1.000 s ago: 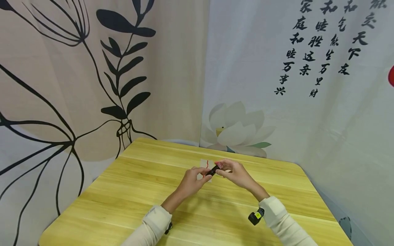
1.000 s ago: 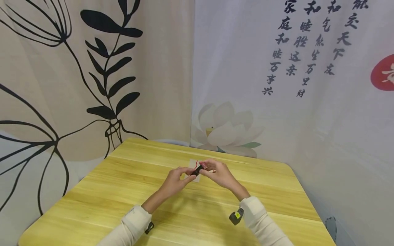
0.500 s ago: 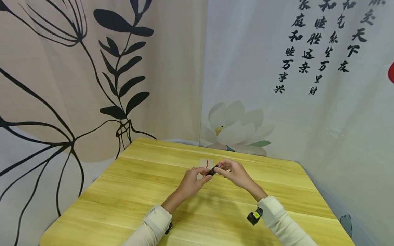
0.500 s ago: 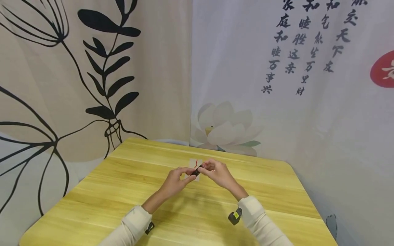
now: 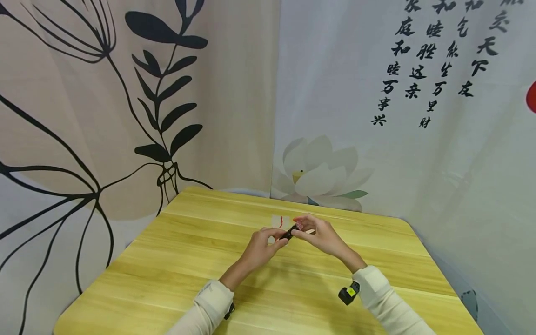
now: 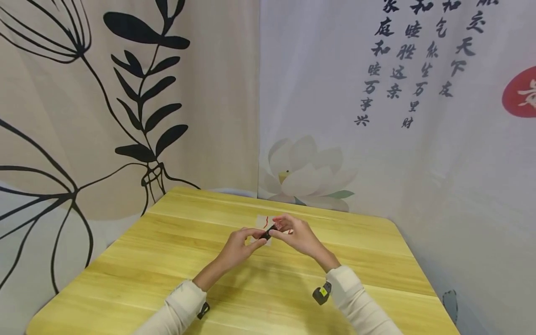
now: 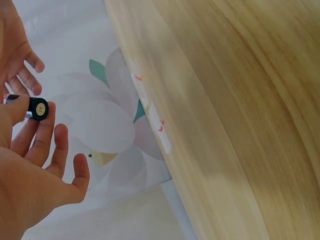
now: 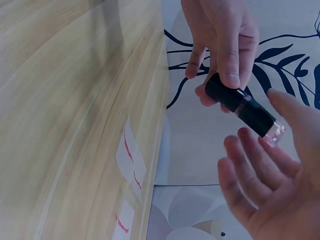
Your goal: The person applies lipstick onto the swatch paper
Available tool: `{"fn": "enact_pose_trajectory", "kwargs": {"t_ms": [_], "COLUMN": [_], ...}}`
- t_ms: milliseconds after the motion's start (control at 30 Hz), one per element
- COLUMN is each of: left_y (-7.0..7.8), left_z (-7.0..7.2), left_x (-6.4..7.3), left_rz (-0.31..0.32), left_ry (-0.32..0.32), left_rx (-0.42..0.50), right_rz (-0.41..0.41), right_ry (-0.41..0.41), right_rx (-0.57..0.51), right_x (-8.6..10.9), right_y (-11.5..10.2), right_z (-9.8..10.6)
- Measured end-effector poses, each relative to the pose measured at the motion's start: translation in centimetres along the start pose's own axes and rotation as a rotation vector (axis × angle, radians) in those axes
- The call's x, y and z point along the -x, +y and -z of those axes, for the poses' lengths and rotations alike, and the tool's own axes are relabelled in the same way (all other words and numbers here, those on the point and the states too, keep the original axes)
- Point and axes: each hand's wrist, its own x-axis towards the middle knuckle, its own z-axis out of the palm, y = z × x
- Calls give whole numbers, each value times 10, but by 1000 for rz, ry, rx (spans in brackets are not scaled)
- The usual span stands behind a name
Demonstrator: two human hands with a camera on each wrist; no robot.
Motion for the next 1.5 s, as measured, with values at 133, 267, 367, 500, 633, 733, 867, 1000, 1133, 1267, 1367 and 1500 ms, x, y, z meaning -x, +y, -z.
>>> {"fn": "enact_pose_trajectory", "kwargs": {"t_ms": [133, 267, 367, 500, 633, 733, 867, 1000, 1133, 1267, 1367, 1500], "left_y": [0, 0, 0, 1, 3, 3, 5, 6, 7, 8, 9, 11], "left_z": [0, -1, -1, -1, 0, 0, -1, -2, -1, 0, 1, 3], "left_x": [0, 2, 2, 2, 2, 2, 2, 2, 3, 4, 4, 3], "left_rz": [-1, 5, 6, 1, 1, 2, -3, -4, -11, -21, -35, -44], "left_ry": [4, -4, -9, -14, -15, -14, -13, -13, -15, -17, -10, -3], "left_rx": [-6, -7, -5, -16, -25, -28, -34, -35, -42, -48, -51, -48], "right_rz": [-7, 4, 8, 24, 49, 63, 67, 70, 73, 87, 90, 87], "right_ry": [18, -1, -20, -48, -75, -83, -37, 17, 31, 20, 17, 5], "right_rx": [9, -3, -12, -5, 10, 19, 41, 69, 73, 64, 56, 49], "right_x": [-1, 0, 1, 2, 3, 2, 1, 1, 1, 1, 0, 0], "right_y": [2, 3, 3, 3, 3, 2, 0, -1, 0, -1, -2, -3], "right_z": [-4, -6, -5, -1, 3, 4, 3, 0, -2, -4, -4, -1]}}
